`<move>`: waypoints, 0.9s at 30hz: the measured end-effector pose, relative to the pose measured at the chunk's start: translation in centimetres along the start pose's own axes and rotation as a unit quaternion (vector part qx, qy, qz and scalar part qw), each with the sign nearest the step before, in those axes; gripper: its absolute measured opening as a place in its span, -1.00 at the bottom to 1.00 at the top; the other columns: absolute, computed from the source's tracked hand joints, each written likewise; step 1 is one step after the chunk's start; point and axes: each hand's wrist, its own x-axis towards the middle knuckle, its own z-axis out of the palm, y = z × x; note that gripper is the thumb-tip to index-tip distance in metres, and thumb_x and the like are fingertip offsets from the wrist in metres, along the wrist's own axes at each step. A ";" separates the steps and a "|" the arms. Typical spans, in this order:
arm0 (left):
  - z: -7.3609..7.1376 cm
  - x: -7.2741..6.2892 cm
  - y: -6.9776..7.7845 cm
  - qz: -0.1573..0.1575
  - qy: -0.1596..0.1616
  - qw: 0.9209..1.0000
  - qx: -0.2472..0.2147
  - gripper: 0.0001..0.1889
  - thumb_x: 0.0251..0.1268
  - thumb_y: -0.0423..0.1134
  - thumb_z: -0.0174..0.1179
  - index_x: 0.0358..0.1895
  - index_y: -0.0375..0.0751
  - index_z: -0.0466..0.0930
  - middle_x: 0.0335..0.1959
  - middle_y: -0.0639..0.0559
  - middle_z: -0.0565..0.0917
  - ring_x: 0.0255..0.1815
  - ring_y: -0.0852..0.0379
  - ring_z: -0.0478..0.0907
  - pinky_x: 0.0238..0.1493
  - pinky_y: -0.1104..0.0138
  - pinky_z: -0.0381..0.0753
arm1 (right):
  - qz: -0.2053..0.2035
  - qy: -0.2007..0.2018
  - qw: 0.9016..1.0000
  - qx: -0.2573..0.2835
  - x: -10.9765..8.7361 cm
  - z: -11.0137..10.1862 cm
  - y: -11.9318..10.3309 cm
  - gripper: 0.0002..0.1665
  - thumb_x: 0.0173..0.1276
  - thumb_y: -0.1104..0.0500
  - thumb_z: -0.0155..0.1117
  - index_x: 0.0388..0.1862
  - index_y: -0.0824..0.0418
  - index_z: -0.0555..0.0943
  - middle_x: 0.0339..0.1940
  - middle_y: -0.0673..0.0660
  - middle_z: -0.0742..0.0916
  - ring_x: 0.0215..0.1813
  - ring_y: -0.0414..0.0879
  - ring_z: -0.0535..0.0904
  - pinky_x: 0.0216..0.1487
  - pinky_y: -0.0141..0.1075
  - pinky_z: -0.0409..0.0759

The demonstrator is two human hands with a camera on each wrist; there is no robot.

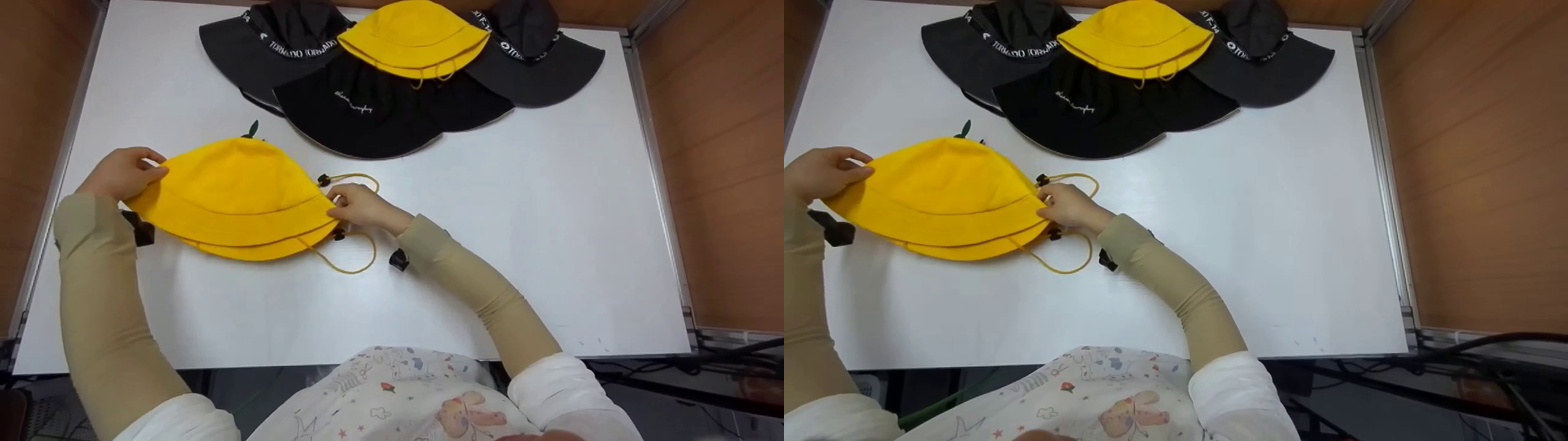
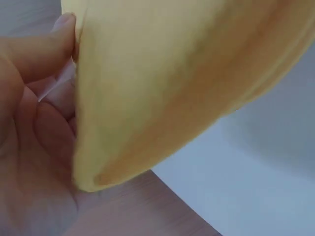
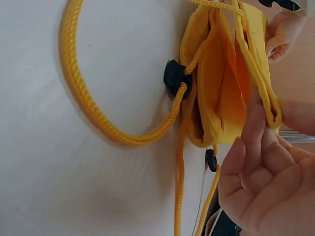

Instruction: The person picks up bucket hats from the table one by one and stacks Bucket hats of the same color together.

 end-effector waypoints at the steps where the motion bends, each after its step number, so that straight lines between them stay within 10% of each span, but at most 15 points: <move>1: 0.4 0.2 -0.1 -0.002 0.001 1.000 0.006 -0.40 0.44 0.10 -0.13 0.20 -0.42 0.27 0.07 -0.48 0.33 -0.19 -0.18 0.39 -0.26 0.28 0.52 | 0.003 -0.003 1.000 -0.011 0.1 0.2 0.1 -0.67 0.36 0.18 0.18 0.06 0.28 0.52 -0.61 -0.02 0.49 -0.60 -0.25 0.30 -0.50 -0.47 0.29; 9: 3.4 2.1 -0.9 -0.018 -0.003 1.000 0.008 -0.46 0.51 -0.02 -0.23 0.22 -0.49 0.20 0.15 -0.51 0.28 0.05 -0.34 0.23 0.21 -0.15 0.24 | 0.000 0.006 0.994 -0.109 0.9 0.9 1.0 -0.71 0.37 0.12 0.15 0.00 0.22 0.56 -0.53 0.01 0.44 -0.49 -0.17 0.28 -0.42 -0.40 0.24; 18: 4.2 2.1 -0.9 -0.001 0.030 0.999 -0.011 -0.46 0.52 -0.04 -0.25 0.22 -0.50 0.22 0.18 -0.55 0.26 0.15 -0.41 0.22 0.25 -0.18 0.19 | -0.008 0.025 0.968 -0.248 0.7 0.8 1.0 -0.72 0.39 -0.02 0.14 -0.28 0.18 0.55 -0.43 0.03 0.58 -0.38 -0.11 0.39 -0.34 -0.33 0.31; 27: 4.3 1.3 0.2 -0.021 0.053 0.998 -0.031 -0.45 0.50 0.00 -0.21 0.24 -0.47 0.20 0.19 -0.50 0.27 0.09 -0.36 0.23 0.24 -0.16 0.23 | -0.005 0.044 0.982 -0.182 -0.1 -0.5 2.2 -0.65 0.41 -0.10 0.09 -0.17 0.16 0.56 -0.46 0.02 0.60 -0.41 -0.15 0.41 -0.32 -0.35 0.35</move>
